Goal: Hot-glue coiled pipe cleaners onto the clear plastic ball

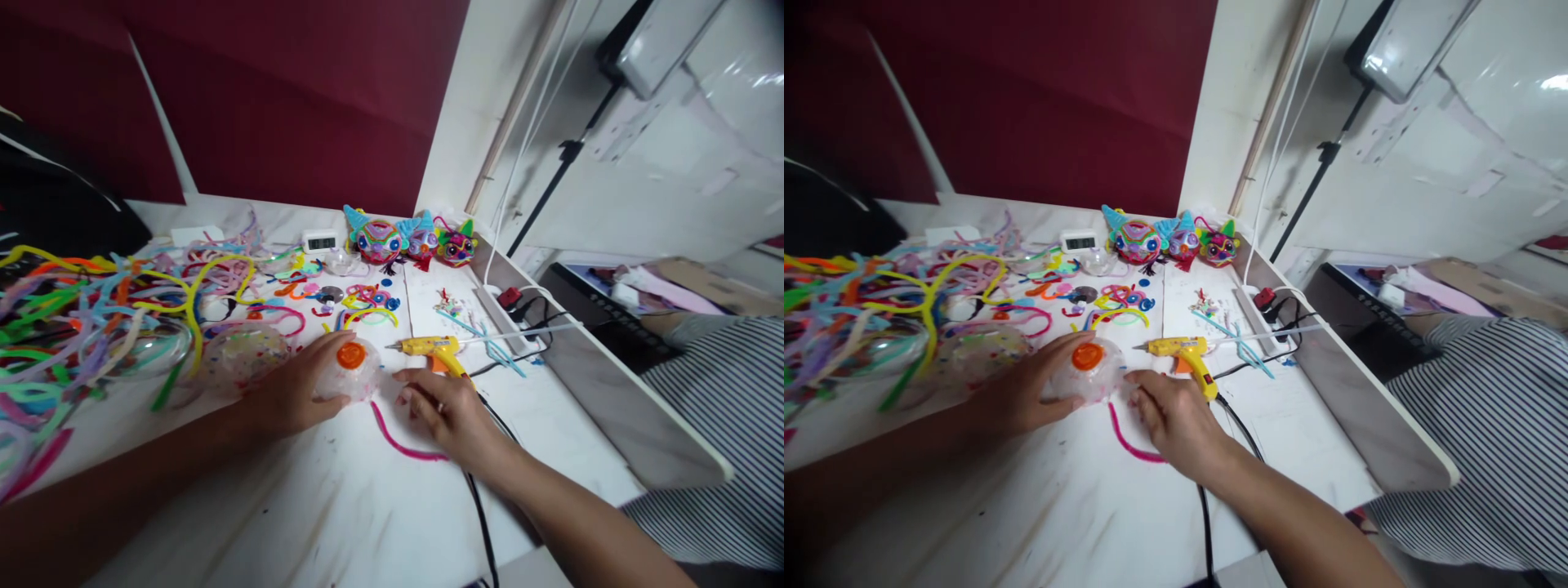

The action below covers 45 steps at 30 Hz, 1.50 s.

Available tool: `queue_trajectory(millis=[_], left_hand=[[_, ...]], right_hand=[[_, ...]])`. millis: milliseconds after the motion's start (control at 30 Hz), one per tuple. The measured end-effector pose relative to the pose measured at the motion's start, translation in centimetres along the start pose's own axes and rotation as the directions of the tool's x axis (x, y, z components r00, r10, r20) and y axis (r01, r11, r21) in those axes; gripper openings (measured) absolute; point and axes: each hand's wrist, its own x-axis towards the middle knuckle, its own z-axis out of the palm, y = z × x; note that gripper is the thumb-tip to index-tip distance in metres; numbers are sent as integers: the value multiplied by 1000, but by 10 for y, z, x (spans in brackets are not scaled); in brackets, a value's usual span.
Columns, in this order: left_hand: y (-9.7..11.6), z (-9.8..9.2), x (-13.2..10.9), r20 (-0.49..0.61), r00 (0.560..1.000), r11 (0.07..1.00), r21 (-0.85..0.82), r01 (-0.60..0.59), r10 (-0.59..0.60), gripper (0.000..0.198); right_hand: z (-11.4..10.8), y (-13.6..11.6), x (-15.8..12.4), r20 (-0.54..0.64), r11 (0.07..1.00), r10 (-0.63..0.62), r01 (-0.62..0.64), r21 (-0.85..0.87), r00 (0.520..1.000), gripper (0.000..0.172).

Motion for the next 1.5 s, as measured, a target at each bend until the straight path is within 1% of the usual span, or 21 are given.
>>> queue_trajectory(millis=[67,100,133,167,233,333,433,500,600,667,800,900,1033,1100,1133,1233,1333,1433,1500], left_hand=[[0,0,1,7,1000,1000,1,2,-2,77],[0,-1,1,15,1000,1000,0,11,-11,77],[0,-1,1,26,999,1000,-1,22,-22,78],[0,-2,1,30,999,999,-4,33,-33,79],[-1,-1,1,13,999,999,-16,46,-45,82],[-5,1,0,-11,999,998,-38,43,-44,87],[-9,4,-1,-25,999,998,-62,29,-31,88],[-10,4,-1,-45,999,996,-90,6,-10,86],[-8,3,-1,-93,995,990,-135,-40,28,84],[-5,1,-1,-114,993,986,-162,-46,27,83],[1,-3,-2,-78,996,977,-212,25,-42,83],[3,-4,-3,-88,995,976,-217,19,-39,83],[1,-2,-4,-111,994,981,-196,5,-27,82],[0,0,-4,-132,991,983,-183,-11,-14,82],[-1,1,-5,-144,990,984,-175,-17,-8,82],[-1,3,-5,-161,987,988,-152,-16,-9,81],[-1,3,-5,-155,988,991,-137,-9,-13,80],[0,2,-4,-159,987,991,-128,-39,18,82],[0,1,-3,-170,984,990,-124,-66,44,83]], right_hand=[[-13,3,2,-41,982,33,-40,-184,999,27],[-20,5,4,-34,950,92,-98,-297,995,27],[-26,8,6,-26,894,183,-177,-411,983,26],[-33,12,7,-33,860,237,-226,-457,971,24],[-42,22,10,-42,816,319,-297,-496,947,20],[-48,39,11,-27,792,416,-377,-479,909,22],[-49,51,11,-14,785,492,-450,-426,871,30],[-50,55,10,-3,785,525,-486,-384,851,34],[-51,57,11,7,784,553,-517,-344,833,35],[-51,57,11,10,785,554,-519,-339,832,32],[-49,58,10,5,793,547,-517,-324,837,25],[-48,60,8,-12,801,544,-523,-291,839,24],[-54,59,5,-32,817,531,-522,-244,847,27],[-58,55,3,-59,834,523,-525,-171,850,30],[-59,53,2,-80,842,522,-528,-107,849,31],[-63,41,1,-159,845,533,-512,155,831,31],[-62,24,0,-236,818,543,-443,367,806,34],[-59,10,-2,-309,805,534,-362,469,787,39],[-56,5,-3,-327,816,516,-337,470,792,36]])
